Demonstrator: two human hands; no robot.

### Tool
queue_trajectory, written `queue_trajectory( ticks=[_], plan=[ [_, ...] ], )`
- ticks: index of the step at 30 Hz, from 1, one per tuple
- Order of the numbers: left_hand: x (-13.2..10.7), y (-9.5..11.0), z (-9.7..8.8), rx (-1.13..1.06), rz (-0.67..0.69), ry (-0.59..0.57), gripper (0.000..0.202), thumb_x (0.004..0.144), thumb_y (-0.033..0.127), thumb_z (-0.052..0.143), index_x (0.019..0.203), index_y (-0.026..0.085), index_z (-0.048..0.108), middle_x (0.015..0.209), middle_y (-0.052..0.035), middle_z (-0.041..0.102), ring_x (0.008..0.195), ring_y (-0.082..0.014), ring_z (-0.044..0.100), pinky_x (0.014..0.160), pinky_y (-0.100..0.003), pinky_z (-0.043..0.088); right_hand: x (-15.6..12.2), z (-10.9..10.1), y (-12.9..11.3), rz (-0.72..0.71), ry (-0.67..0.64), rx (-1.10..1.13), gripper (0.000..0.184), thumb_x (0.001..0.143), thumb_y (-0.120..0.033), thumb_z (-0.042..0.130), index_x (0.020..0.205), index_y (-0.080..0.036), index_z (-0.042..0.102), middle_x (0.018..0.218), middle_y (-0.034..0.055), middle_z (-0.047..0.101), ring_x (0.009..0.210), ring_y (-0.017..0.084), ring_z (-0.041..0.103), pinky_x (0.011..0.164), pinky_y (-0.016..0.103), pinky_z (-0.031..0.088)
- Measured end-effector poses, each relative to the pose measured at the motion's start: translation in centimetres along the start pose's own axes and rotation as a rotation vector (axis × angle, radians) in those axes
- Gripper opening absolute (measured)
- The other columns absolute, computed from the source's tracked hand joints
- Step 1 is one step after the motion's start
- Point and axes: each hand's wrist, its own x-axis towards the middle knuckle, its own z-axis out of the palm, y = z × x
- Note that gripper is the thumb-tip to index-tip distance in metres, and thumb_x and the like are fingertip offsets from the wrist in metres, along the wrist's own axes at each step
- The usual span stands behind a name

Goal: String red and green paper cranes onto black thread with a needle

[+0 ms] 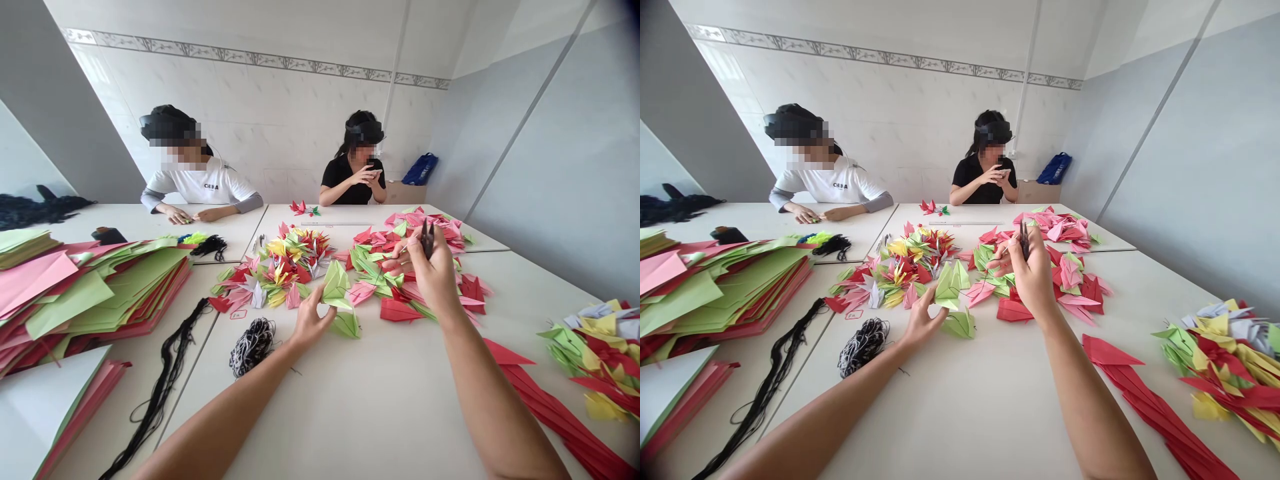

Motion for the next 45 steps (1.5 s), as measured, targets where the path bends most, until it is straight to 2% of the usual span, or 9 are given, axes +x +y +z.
queue_trajectory(
  ticks=[6,11,18,23,28,32,35,41,45],
  plan=[
    [-0.1,-0.5,0.5,0.091,0.055,-0.122,0.045,0.084,0.02,0.062,0.128,0.021,0.062,0.11,-0.0082,0.074,0.098,-0.0249,0.066,0.087,-0.036,0.052,0.7,-1.3,-0.5,-0.171,0.211,0.02,0.022,0.096,-0.042,0.061,0.095,-0.027,0.045,0.081,-0.0006,0.067,0.068,0.021,0.076,0.052,0.03,0.062],
    [-0.1,-0.7,0.7,0.134,0.119,-0.234,0.038,0.085,0.016,0.059,0.122,0.02,0.065,0.109,-0.0095,0.074,0.101,-0.0266,0.068,0.088,-0.038,0.053,1.0,-2.6,-1.5,-0.284,0.394,0.069,0.02,0.095,-0.037,0.06,0.098,-0.026,0.043,0.077,-0.0039,0.065,0.064,0.019,0.075,0.051,0.029,0.061],
    [0.1,0.5,0.2,0.139,0.226,-0.411,0.037,0.092,0.025,0.055,0.128,0.02,0.061,0.12,-0.0125,0.071,0.112,-0.0296,0.065,0.101,-0.045,0.05,1.1,-3.4,-3.5,-0.447,0.637,0.081,0.012,0.095,-0.03,0.055,0.094,-0.028,0.044,0.071,-0.0064,0.062,0.051,0.015,0.066,0.045,0.029,0.061],
    [0.2,1.1,-0.3,0.107,0.264,-0.474,0.065,0.082,0.011,0.052,0.145,0.023,0.047,0.138,-0.0097,0.064,0.125,-0.0267,0.061,0.108,-0.042,0.048,0.5,-3.1,-4.4,-0.411,0.567,0.111,0.014,0.093,-0.034,0.061,0.093,-0.029,0.048,0.071,-0.0051,0.062,0.05,0.017,0.066,0.045,0.034,0.063],
    [0.2,1.1,-0.3,0.116,0.234,-0.417,0.078,0.079,0.003,0.045,0.153,0.023,0.03,0.139,-0.0099,0.062,0.129,-0.0224,0.059,0.108,-0.04,0.048,-0.8,-2.4,-5.9,-0.388,0.468,0.142,0.012,0.095,-0.034,0.062,0.093,-0.027,0.052,0.071,-0.0053,0.062,0.05,0.015,0.065,0.049,0.032,0.064],
    [-0.1,1.4,-0.2,0.167,0.26,-0.371,0.049,0.091,0.01,0.043,0.139,0.021,0.044,0.126,-0.0121,0.066,0.119,-0.0259,0.062,0.101,-0.044,0.05,-1.7,-2.2,-7.0,-0.413,0.466,0.192,0.005,0.098,-0.031,0.061,0.095,-0.029,0.057,0.073,-0.0043,0.06,0.054,0.015,0.065,0.052,0.031,0.064],
    [-0.7,1.9,0.1,0.206,0.32,-0.345,0.024,0.098,0.021,0.043,0.12,0.019,0.054,0.11,-0.0134,0.067,0.101,-0.0282,0.063,0.09,-0.045,0.049,-1.7,-2.1,-7.1,-0.455,0.445,0.245,0.006,0.096,-0.029,0.063,0.094,-0.029,0.058,0.07,-0.0043,0.057,0.061,0.015,0.061,0.064,0.034,0.067],
    [-1.4,2.9,0.6,0.205,0.455,-0.387,0.017,0.099,0.027,0.044,0.11,0.021,0.054,0.105,-0.0106,0.068,0.092,-0.0249,0.062,0.087,-0.041,0.047,-1.8,-1.7,-6.9,-0.374,0.287,0.288,0.011,0.096,-0.034,0.065,0.092,-0.029,0.056,0.068,-0.007,0.057,0.059,0.014,0.059,0.091,0.043,0.063],
    [-1.3,2.8,0.5,0.228,0.377,-0.33,0.02,0.102,0.025,0.036,0.112,0.02,0.052,0.106,-0.0108,0.066,0.095,-0.0242,0.061,0.088,-0.04,0.047,-2.5,-2.0,-7.7,-0.347,0.237,0.353,0.017,0.093,-0.039,0.072,0.089,-0.03,0.058,0.066,-0.0086,0.052,0.052,0.011,0.057,0.1,0.043,0.059]
  ],
)
